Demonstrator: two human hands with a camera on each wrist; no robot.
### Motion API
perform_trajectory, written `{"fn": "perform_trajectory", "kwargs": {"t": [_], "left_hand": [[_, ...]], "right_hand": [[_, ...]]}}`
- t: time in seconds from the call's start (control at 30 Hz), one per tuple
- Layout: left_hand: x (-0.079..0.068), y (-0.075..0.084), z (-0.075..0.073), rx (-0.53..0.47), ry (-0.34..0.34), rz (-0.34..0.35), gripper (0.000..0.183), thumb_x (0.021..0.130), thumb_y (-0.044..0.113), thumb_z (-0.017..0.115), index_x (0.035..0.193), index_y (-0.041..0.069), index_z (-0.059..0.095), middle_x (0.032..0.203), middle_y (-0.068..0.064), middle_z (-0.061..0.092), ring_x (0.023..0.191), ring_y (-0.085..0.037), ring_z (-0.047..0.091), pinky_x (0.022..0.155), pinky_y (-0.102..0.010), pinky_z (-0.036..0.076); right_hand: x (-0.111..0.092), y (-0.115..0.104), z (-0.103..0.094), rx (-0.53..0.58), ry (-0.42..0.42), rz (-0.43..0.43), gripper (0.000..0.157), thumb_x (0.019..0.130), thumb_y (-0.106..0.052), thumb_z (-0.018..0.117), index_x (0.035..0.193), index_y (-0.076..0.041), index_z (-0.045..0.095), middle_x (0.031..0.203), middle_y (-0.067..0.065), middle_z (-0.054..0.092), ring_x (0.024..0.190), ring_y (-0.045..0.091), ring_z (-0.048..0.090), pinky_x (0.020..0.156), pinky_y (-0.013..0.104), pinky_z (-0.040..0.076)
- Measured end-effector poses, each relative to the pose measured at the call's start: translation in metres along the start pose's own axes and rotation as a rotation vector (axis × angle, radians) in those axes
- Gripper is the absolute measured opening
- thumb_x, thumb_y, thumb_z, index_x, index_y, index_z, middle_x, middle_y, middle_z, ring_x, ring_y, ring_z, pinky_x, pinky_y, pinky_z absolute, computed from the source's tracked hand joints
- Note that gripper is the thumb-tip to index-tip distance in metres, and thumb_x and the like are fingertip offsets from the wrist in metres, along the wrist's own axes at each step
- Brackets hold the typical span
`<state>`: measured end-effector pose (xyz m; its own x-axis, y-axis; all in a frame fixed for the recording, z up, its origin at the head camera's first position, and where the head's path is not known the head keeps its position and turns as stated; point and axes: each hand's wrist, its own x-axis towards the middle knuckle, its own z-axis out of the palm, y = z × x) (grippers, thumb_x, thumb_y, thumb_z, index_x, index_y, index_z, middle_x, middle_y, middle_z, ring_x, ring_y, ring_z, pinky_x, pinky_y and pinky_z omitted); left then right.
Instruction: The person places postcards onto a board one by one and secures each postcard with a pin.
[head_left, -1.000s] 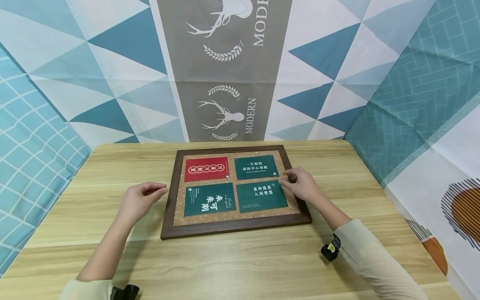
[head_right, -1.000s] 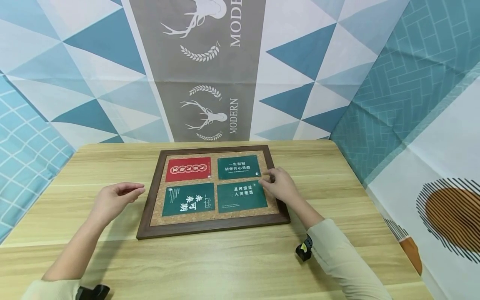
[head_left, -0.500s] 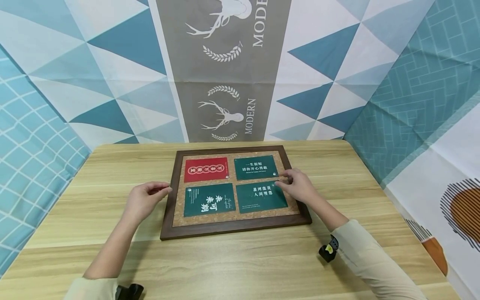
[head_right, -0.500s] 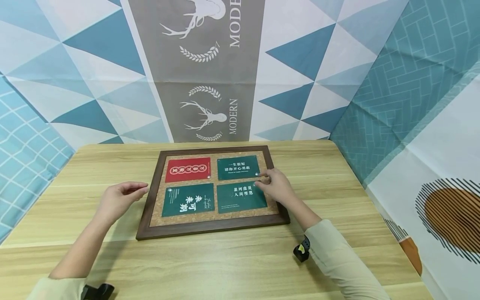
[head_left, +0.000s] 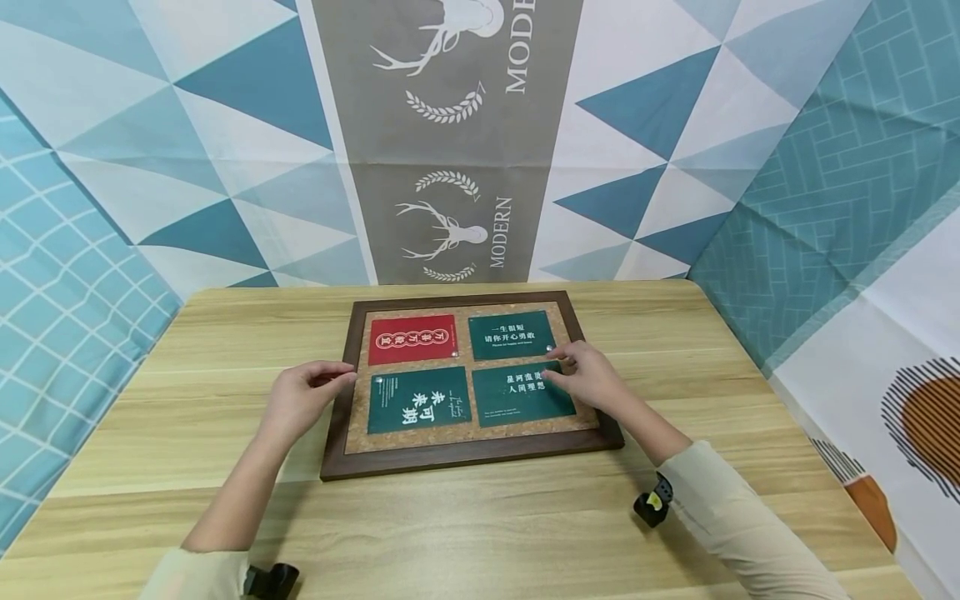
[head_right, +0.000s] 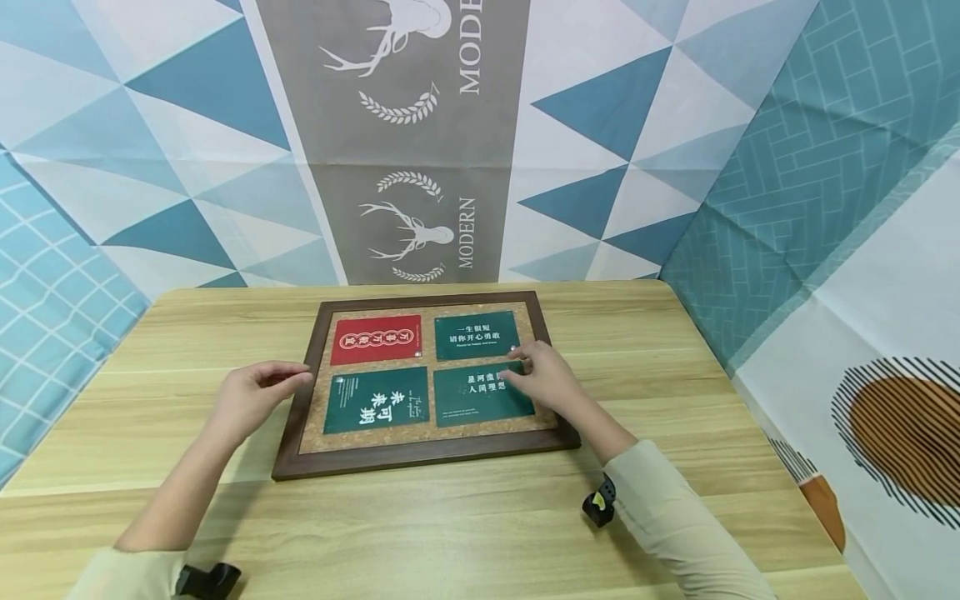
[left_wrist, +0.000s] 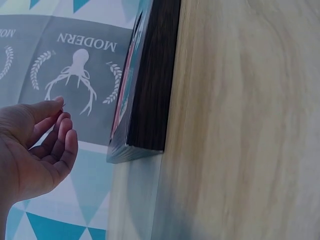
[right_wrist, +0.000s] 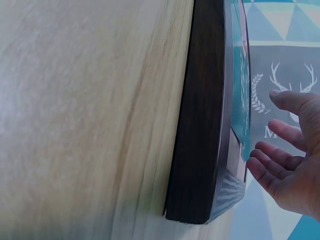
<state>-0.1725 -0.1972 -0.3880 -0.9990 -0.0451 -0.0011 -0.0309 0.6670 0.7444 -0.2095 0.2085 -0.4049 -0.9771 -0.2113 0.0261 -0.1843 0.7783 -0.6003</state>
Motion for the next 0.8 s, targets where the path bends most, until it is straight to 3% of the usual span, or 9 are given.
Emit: {"fn": "perform_trajectory", "kwargs": {"t": [0.43, 0.63, 0.8], "left_hand": [[0.004, 0.009, 0.012, -0.02, -0.016, -0.018, 0.039, 0.088, 0.037, 0.064, 0.114, 0.009, 0.067, 0.115, -0.016, 0.064, 0.099, -0.026, 0.054, 0.077, -0.029, 0.05], [0.005, 0.014, 0.017, -0.014, -0.022, -0.021, 0.036, 0.088, 0.036, 0.063, 0.113, 0.01, 0.068, 0.114, -0.016, 0.064, 0.097, -0.026, 0.054, 0.073, -0.027, 0.051], [0.006, 0.017, 0.021, -0.027, -0.037, -0.017, 0.033, 0.089, 0.033, 0.063, 0.112, 0.01, 0.068, 0.114, -0.015, 0.064, 0.096, -0.026, 0.055, 0.071, -0.025, 0.052]], "right_hand": [[-0.001, -0.01, 0.008, -0.069, -0.005, -0.07, 0.038, 0.082, -0.031, 0.072, 0.113, -0.009, 0.066, 0.116, 0.011, 0.06, 0.096, 0.025, 0.057, 0.083, 0.042, 0.05], [-0.001, -0.014, 0.01, -0.079, -0.026, -0.091, 0.039, 0.082, -0.031, 0.072, 0.113, -0.009, 0.066, 0.119, 0.013, 0.06, 0.109, 0.029, 0.056, 0.091, 0.046, 0.048], [-0.001, -0.016, 0.013, -0.103, -0.052, -0.126, 0.04, 0.081, -0.033, 0.072, 0.113, -0.01, 0.066, 0.122, 0.014, 0.059, 0.127, 0.036, 0.045, 0.102, 0.051, 0.04]]}}
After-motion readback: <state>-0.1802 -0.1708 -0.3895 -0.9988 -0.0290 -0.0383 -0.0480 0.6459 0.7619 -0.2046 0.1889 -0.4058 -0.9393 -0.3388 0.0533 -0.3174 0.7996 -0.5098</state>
